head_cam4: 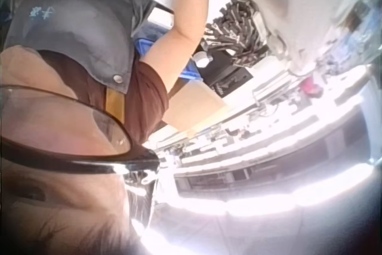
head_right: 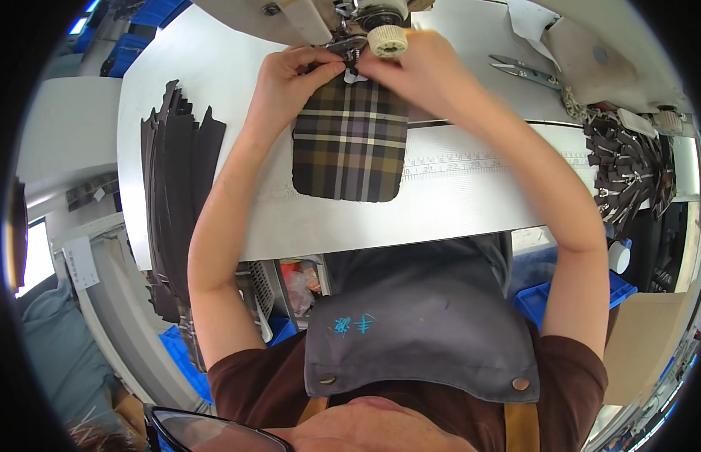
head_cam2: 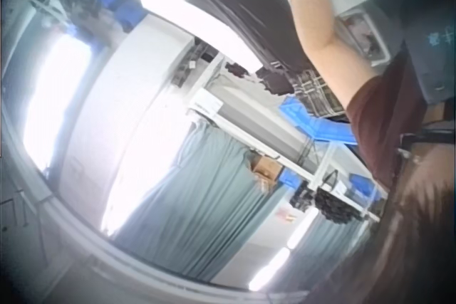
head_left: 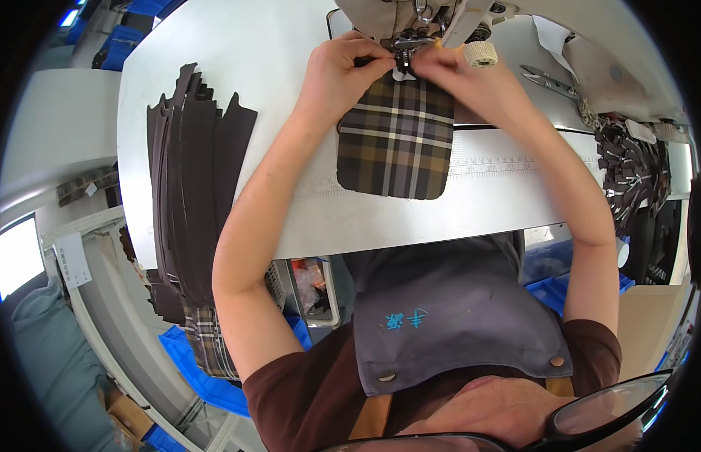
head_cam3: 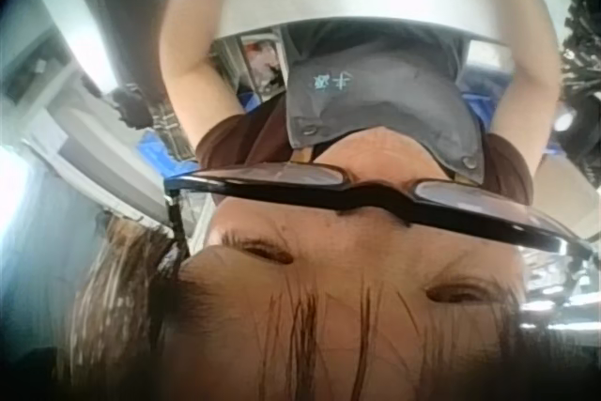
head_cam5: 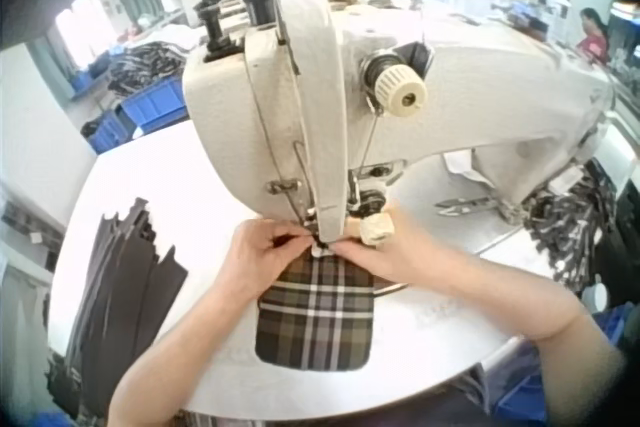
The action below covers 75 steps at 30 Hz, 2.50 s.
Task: The person operates an industrial sewing machine to attach zippers to plaid fabric pieces. They align the zipper tape with the fabric edge, guide the material under the presser foot, and sew along the zipper teeth. After completing a seam, they cut the thread and move the finished piece to a blue bin before picking up the next item.
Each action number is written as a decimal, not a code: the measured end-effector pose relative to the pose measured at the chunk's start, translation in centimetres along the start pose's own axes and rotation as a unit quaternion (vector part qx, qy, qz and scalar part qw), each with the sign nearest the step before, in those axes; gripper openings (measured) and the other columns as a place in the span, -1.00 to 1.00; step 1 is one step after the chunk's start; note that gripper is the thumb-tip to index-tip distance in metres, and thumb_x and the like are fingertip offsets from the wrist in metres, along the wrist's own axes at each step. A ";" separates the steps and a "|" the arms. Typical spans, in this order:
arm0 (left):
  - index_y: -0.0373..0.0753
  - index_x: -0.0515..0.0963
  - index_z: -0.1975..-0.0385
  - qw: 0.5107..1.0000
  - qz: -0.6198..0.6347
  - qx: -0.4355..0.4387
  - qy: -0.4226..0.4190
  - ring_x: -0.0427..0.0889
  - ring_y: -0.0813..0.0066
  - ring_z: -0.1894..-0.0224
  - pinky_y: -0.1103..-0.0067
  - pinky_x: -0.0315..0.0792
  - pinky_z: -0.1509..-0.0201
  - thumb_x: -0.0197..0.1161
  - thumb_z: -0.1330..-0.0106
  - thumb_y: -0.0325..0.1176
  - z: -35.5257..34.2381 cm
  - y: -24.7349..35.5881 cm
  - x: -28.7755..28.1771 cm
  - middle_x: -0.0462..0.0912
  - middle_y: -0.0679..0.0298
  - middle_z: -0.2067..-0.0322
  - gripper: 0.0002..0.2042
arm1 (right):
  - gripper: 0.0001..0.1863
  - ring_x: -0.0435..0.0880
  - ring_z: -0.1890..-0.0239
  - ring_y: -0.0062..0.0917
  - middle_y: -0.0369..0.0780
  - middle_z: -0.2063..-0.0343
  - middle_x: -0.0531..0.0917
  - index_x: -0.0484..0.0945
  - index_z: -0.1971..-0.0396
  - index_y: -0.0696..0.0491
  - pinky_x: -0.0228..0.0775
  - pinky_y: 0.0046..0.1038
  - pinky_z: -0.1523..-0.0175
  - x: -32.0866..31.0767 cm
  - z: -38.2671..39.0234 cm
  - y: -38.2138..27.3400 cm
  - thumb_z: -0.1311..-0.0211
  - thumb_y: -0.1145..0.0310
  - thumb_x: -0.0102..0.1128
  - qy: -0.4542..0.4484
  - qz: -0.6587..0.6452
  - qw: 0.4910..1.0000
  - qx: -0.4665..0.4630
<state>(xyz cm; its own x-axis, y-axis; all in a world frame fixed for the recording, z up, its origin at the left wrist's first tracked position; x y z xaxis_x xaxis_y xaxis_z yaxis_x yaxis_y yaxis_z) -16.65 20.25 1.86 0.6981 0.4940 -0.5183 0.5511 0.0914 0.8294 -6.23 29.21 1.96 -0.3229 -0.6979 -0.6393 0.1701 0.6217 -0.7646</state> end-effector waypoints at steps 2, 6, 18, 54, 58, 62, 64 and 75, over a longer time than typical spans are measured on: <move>-0.29 0.65 0.41 0.999 0.015 0.036 0.009 0.57 0.45 0.40 0.59 0.43 0.26 0.32 -0.08 -0.42 0.1 -0.3 -0.1 0.62 0.26 0.41 -0.88 | -0.67 0.63 0.24 -0.41 -0.21 0.27 0.64 0.58 0.27 0.06 0.49 -0.34 0.14 0.9 4.3 -6.1 0.03 0.21 0.30 0.027 0.111 0.958 -0.262; -0.33 0.66 0.32 0.998 0.023 0.042 -0.034 0.56 0.55 0.28 0.64 0.41 0.13 0.31 -0.13 -0.45 -0.3 -0.2 0.1 0.65 0.22 0.33 -0.85 | -0.59 0.54 0.00 -0.33 -0.13 0.06 0.56 0.51 0.19 0.18 0.43 -0.33 -0.04 5.2 7.7 -8.0 0.05 0.27 0.26 0.029 0.236 0.910 -0.341; -0.32 0.66 0.37 0.999 0.022 0.027 -0.038 0.59 0.53 0.38 0.62 0.45 0.24 0.28 -0.14 -0.45 -0.1 0.4 0.1 0.63 0.29 0.41 -0.89 | -0.85 0.68 0.31 -0.35 -0.21 0.34 0.69 0.57 0.32 0.15 0.55 -0.42 0.23 0.4 6.1 -6.5 -0.07 0.48 0.24 0.053 -0.009 0.961 -0.271; -0.19 0.60 0.42 0.882 -0.307 0.339 0.114 0.53 0.50 0.44 0.61 0.45 0.42 0.24 0.13 -0.51 4.5 5.6 1.1 0.46 0.40 0.41 -0.79 | -0.47 0.49 0.13 -0.37 -0.31 0.14 0.58 0.53 0.00 -0.04 0.37 -0.38 0.00 1.7 3.3 -2.4 0.11 0.57 0.16 0.033 0.279 0.920 -0.274; -0.21 0.59 0.42 0.877 -0.313 0.346 0.116 0.52 0.50 0.44 0.60 0.44 0.45 0.23 0.10 -0.50 4.6 5.8 1.5 0.44 0.39 0.43 -0.81 | -0.44 0.48 0.13 -0.41 -0.34 0.09 0.56 0.51 -0.03 -0.05 0.37 -0.41 0.00 1.6 3.5 -3.1 0.12 0.56 0.16 0.039 0.281 0.913 -0.292; -0.23 0.58 0.43 0.883 -0.311 0.334 0.110 0.52 0.50 0.44 0.59 0.45 0.48 0.23 0.07 -0.51 4.3 5.7 1.6 0.43 0.38 0.44 -0.84 | -0.41 0.47 0.13 -0.45 -0.37 0.06 0.54 0.49 -0.06 -0.06 0.37 -0.46 0.02 2.0 3.6 -3.3 0.12 0.56 0.16 0.030 0.307 0.907 -0.288; -0.23 0.57 0.44 0.888 -0.306 0.325 0.109 0.52 0.49 0.43 0.58 0.46 0.48 0.24 0.05 -0.52 4.1 5.6 1.6 0.43 0.38 0.44 -0.86 | -0.40 0.46 0.15 -0.45 -0.38 0.06 0.53 0.49 -0.07 -0.06 0.37 -0.46 0.04 2.1 3.5 -3.1 0.12 0.56 0.16 0.027 0.320 0.904 -0.282; -0.19 0.59 0.44 0.934 -0.234 0.253 0.099 0.56 0.36 0.35 0.50 0.51 0.35 0.27 -0.02 -0.50 2.9 4.6 0.8 0.50 0.38 0.41 -0.89 | -0.46 0.45 0.18 -0.41 -0.35 0.23 0.60 0.55 -0.01 -0.13 0.34 -0.42 0.05 1.9 2.7 -2.3 0.08 0.56 0.14 0.019 0.281 0.927 -0.246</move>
<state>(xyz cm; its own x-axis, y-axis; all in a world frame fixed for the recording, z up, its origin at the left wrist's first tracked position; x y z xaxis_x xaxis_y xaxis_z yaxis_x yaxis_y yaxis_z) -12.25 18.52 4.68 0.2571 0.6566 -0.7091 0.9546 -0.0585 0.2919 -4.72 25.45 2.26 -0.3457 -0.2065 -0.9153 -0.1208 0.9772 -0.1748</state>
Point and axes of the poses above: each hand's wrist, its own z-axis away from the middle knuckle, its own x-axis out of the palm, y = z × x, the point moved 10 cm from there along -z, towards the middle knuckle
